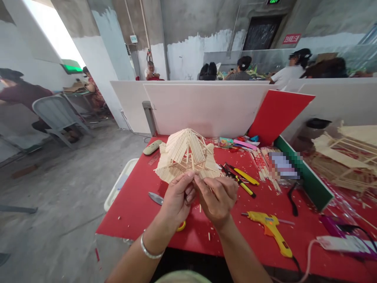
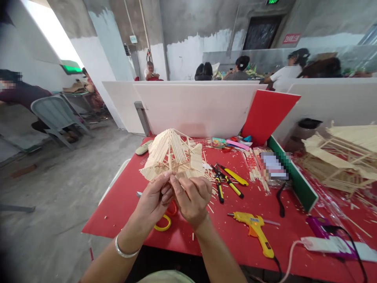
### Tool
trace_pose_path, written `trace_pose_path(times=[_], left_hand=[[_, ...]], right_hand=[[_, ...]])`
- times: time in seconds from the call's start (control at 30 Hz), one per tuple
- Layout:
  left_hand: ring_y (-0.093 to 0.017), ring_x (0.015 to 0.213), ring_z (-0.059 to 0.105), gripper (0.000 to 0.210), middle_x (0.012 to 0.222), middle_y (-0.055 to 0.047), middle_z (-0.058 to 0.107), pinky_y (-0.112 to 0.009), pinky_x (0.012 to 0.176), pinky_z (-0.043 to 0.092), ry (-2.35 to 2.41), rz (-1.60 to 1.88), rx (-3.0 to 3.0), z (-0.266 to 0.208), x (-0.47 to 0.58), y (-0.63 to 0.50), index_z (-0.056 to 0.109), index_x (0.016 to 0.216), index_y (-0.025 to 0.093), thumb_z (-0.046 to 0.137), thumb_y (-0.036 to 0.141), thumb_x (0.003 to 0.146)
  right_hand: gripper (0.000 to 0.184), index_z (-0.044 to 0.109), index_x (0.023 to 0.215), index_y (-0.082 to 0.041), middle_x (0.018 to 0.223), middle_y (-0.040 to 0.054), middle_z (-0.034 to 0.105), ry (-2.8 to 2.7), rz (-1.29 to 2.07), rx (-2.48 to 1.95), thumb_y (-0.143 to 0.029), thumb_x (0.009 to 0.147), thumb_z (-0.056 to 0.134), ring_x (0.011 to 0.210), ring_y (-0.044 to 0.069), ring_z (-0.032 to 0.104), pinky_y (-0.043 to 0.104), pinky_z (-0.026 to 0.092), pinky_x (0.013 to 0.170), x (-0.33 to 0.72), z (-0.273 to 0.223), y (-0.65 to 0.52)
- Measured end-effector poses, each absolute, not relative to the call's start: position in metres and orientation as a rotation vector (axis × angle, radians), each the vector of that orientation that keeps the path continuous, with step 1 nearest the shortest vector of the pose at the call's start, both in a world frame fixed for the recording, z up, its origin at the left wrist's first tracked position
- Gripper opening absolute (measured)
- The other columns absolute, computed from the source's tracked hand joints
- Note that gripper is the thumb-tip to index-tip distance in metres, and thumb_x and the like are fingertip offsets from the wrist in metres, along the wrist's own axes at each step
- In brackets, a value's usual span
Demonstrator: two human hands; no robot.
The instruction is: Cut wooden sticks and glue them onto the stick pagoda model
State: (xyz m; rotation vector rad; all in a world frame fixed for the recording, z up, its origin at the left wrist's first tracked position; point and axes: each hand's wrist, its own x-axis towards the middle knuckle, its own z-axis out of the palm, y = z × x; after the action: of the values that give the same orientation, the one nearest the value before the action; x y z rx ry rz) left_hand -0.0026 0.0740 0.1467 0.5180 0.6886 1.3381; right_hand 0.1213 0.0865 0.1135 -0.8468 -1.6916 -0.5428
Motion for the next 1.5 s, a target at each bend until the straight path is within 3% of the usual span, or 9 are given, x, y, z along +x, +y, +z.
trace_pose_path(times=[0.3, 0.43, 0.53, 0.77, 1.1, 1.33, 1.5], left_hand=[[-0.005, 0.048, 0.045, 0.028, 0.063, 0.001, 0.055, -0.018, 0.044, 0.036, 0.978, 1.578, 1.017, 0.138, -0.022, 0.079, 0.072, 0.105, 0.016, 0.058, 0.035, 0.09], [-0.016, 0.09, 0.064, 0.025, 0.106, -0.008, 0.067, -0.028, 0.076, 0.054, 1.236, 1.873, 1.643, 0.135, -0.034, 0.085, 0.072, 0.11, 0.021, 0.059, 0.021, 0.089], [-0.024, 0.116, 0.059, 0.037, 0.123, -0.009, 0.065, -0.041, 0.096, 0.05, 1.193, 1.932, 2.0, 0.135, -0.037, 0.092, 0.064, 0.123, 0.023, 0.056, 0.013, 0.089], [-0.027, 0.13, 0.049, 0.054, 0.142, -0.013, 0.052, -0.044, 0.102, 0.048, 1.115, 1.791, 2.277, 0.131, -0.032, 0.103, 0.048, 0.14, 0.022, 0.053, 0.01, 0.088], [-0.026, 0.128, 0.051, 0.06, 0.148, -0.013, 0.045, -0.041, 0.1, 0.049, 1.24, 1.606, 2.359, 0.132, -0.034, 0.114, 0.036, 0.148, 0.025, 0.052, 0.019, 0.09], [-0.022, 0.105, 0.065, 0.055, 0.138, -0.014, 0.057, -0.036, 0.089, 0.054, 1.306, 1.58, 2.311, 0.137, -0.037, 0.115, 0.039, 0.146, 0.021, 0.049, 0.03, 0.093], [-0.02, 0.097, 0.067, 0.053, 0.138, -0.014, 0.056, -0.034, 0.085, 0.054, 1.288, 1.589, 2.274, 0.137, -0.036, 0.115, 0.039, 0.145, 0.022, 0.048, 0.033, 0.094]], right_hand=[[0.033, 0.069, 0.101, -0.025, 0.082, 0.0002, 0.068, -1.522, -0.6, -0.904, -0.021, 0.07, 0.08, 0.084, 0.015, 0.058, 0.034, 0.043, 0.085, 0.103, 0.111, 0.112], [0.031, 0.069, 0.101, -0.025, 0.082, 0.0008, 0.067, -1.46, -0.6, -0.942, -0.021, 0.071, 0.079, 0.084, 0.016, 0.058, 0.036, 0.043, 0.086, 0.095, 0.104, 0.126], [0.03, 0.069, 0.099, -0.025, 0.081, 0.0007, 0.067, -1.448, -0.584, -0.946, -0.021, 0.071, 0.078, 0.084, 0.016, 0.057, 0.037, 0.043, 0.084, 0.092, 0.1, 0.132], [0.025, 0.068, 0.099, -0.025, 0.082, 0.0007, 0.068, -1.45, -0.517, -0.968, -0.019, 0.076, 0.073, 0.086, 0.016, 0.057, 0.036, 0.042, 0.086, 0.09, 0.097, 0.136], [0.019, 0.069, 0.099, -0.026, 0.085, 0.0011, 0.068, -1.451, -0.448, -0.976, -0.02, 0.08, 0.067, 0.087, 0.016, 0.057, 0.036, 0.039, 0.088, 0.09, 0.092, 0.14], [0.024, 0.068, 0.098, -0.026, 0.086, 0.0007, 0.068, -1.451, -0.429, -1.002, -0.02, 0.075, 0.072, 0.089, 0.017, 0.056, 0.037, 0.04, 0.089, 0.09, 0.091, 0.142], [0.025, 0.068, 0.099, -0.027, 0.088, 0.0012, 0.067, -1.445, -0.421, -1.009, -0.021, 0.075, 0.073, 0.09, 0.017, 0.055, 0.037, 0.04, 0.09, 0.09, 0.089, 0.145]])
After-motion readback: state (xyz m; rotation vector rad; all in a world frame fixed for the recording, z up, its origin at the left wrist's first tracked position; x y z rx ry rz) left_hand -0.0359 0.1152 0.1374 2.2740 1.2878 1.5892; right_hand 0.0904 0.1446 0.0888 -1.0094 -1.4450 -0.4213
